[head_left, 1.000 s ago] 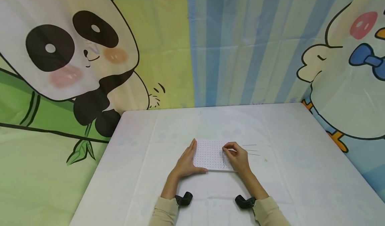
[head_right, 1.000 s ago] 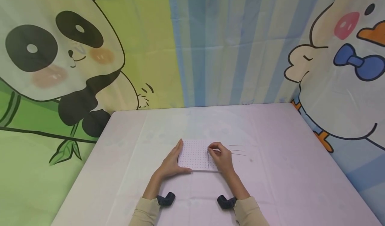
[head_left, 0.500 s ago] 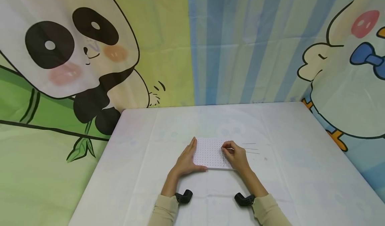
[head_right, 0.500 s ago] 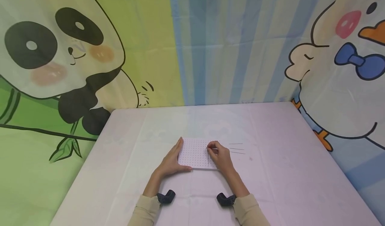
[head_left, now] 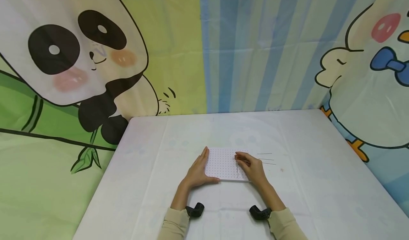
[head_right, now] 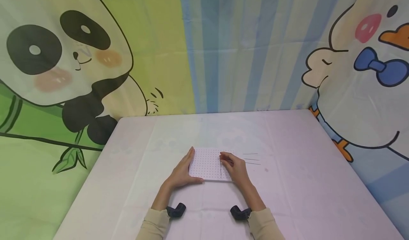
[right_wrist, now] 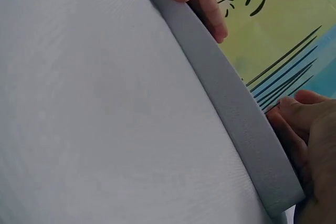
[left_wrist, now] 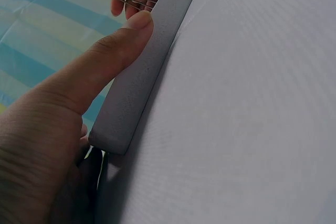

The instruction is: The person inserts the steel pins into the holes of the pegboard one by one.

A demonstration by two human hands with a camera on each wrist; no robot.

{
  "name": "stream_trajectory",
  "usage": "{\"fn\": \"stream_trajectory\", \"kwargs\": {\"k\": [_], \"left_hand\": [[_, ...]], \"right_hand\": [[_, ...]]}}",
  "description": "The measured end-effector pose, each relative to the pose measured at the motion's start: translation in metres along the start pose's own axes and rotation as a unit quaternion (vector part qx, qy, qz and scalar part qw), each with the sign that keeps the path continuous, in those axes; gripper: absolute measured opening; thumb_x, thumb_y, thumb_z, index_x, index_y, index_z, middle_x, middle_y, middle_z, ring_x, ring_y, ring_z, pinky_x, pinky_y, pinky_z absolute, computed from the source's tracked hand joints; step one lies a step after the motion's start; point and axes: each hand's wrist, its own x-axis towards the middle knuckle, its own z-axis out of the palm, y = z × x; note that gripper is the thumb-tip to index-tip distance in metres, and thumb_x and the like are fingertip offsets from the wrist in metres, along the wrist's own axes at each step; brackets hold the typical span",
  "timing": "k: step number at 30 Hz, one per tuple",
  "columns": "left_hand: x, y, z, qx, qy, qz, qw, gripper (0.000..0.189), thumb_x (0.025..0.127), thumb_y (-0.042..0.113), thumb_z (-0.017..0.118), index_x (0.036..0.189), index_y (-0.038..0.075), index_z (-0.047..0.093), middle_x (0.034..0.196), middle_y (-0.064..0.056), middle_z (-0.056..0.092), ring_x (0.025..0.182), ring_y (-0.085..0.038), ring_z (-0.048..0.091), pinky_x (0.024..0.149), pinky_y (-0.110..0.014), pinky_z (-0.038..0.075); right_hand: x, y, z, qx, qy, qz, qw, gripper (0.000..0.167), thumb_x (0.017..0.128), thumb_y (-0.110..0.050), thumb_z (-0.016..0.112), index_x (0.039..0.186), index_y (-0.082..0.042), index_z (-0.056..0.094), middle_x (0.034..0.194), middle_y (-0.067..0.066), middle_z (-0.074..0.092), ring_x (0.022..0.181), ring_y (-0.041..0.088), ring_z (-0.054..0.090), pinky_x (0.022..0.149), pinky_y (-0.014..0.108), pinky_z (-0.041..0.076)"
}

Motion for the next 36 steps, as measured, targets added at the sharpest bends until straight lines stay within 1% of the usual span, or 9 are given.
{"fn": "stream_trajectory", "kwargs": {"k": [4,6,10,14,18,21,25,31,36], "left_hand": [[0.0,-0.001,0.0,0.003,0.0,0.002,1.0,0.133,0.053,0.068,0.075,0.149,0.008,0.005,0.155,-0.002,0.002,0.139,-0.024,0.012,0.107,-0.045,0.022],[0.0,-0.001,0.001,0.003,0.001,0.002,1.0,0.133,0.053,0.068,0.075,0.149,0.008,0.005,0.155,-0.002,0.002,0.139,-0.023,0.011,0.108,-0.044,0.022],[0.0,-0.002,0.002,0.002,0.0,0.006,1.0,0.134,0.052,0.068,0.076,0.149,0.007,0.006,0.155,-0.003,0.003,0.139,-0.024,0.011,0.108,-0.045,0.022],[0.0,-0.002,0.001,-0.001,0.002,0.007,1.0,0.134,0.053,0.067,0.076,0.149,0.006,0.006,0.155,-0.004,0.004,0.139,-0.023,0.011,0.108,-0.045,0.02],[0.0,-0.002,0.001,0.001,0.0,0.003,1.0,0.134,0.053,0.067,0.076,0.149,0.007,0.006,0.155,-0.003,0.003,0.139,-0.021,0.01,0.109,-0.043,0.018],[0.0,-0.001,0.001,0.0,0.001,0.004,1.0,0.133,0.053,0.067,0.076,0.149,0.007,0.006,0.155,-0.003,0.002,0.139,-0.022,0.01,0.109,-0.043,0.018],[0.0,-0.001,0.001,-0.004,0.004,0.004,1.0,0.133,0.053,0.065,0.077,0.149,0.006,0.006,0.155,-0.003,0.003,0.139,-0.022,0.009,0.11,-0.043,0.016],[0.001,0.0,0.002,-0.003,0.003,0.0,1.0,0.133,0.052,0.066,0.077,0.149,0.007,0.006,0.155,-0.002,0.002,0.14,-0.02,0.008,0.11,-0.041,0.015],[0.0,-0.001,0.002,-0.002,0.004,0.0,1.0,0.133,0.052,0.067,0.076,0.149,0.007,0.007,0.155,-0.002,0.002,0.14,-0.021,0.009,0.11,-0.043,0.016]], "right_hand": [[-0.002,0.003,-0.005,0.018,0.013,-0.001,0.9998,0.031,0.083,0.001,0.064,0.113,-0.001,0.063,0.099,0.011,0.068,0.093,0.023,0.065,0.08,0.02,0.049],[-0.003,0.002,-0.01,0.029,0.034,0.001,0.999,0.029,0.084,0.0,0.064,0.112,0.0,0.063,0.098,0.013,0.068,0.093,0.022,0.065,0.08,0.019,0.048],[-0.006,0.006,-0.025,0.042,0.088,0.034,0.9946,0.023,0.085,-0.005,0.064,0.108,0.0,0.065,0.097,0.013,0.068,0.093,0.016,0.064,0.079,0.019,0.049],[-0.009,0.014,-0.046,0.009,0.125,0.065,0.99,0.019,0.085,-0.012,0.067,0.102,-0.003,0.068,0.097,0.011,0.068,0.087,0.009,0.064,0.074,0.017,0.05],[-0.015,0.025,-0.066,-0.032,0.143,0.079,0.986,0.016,0.082,-0.011,0.07,0.096,-0.005,0.071,0.094,0.009,0.068,0.083,0.003,0.063,0.071,0.014,0.049],[-0.019,0.032,-0.077,-0.07,0.145,0.079,0.9837,0.014,0.08,-0.011,0.071,0.093,-0.007,0.072,0.093,0.006,0.068,0.083,0.0,0.06,0.071,0.01,0.047],[-0.022,0.037,-0.082,-0.117,0.134,0.077,0.9809,0.012,0.078,-0.012,0.073,0.09,-0.01,0.074,0.09,0.002,0.067,0.083,0.0,0.058,0.071,0.008,0.044],[-0.023,0.038,-0.083,-0.175,0.106,0.077,0.9759,0.008,0.075,-0.01,0.076,0.083,-0.01,0.074,0.087,0.002,0.067,0.084,0.011,0.057,0.071,0.007,0.04],[-0.023,0.038,-0.083,-0.206,0.077,0.084,0.9719,0.006,0.074,-0.008,0.076,0.08,-0.01,0.074,0.087,0.002,0.066,0.084,0.018,0.056,0.069,0.013,0.04]]}}
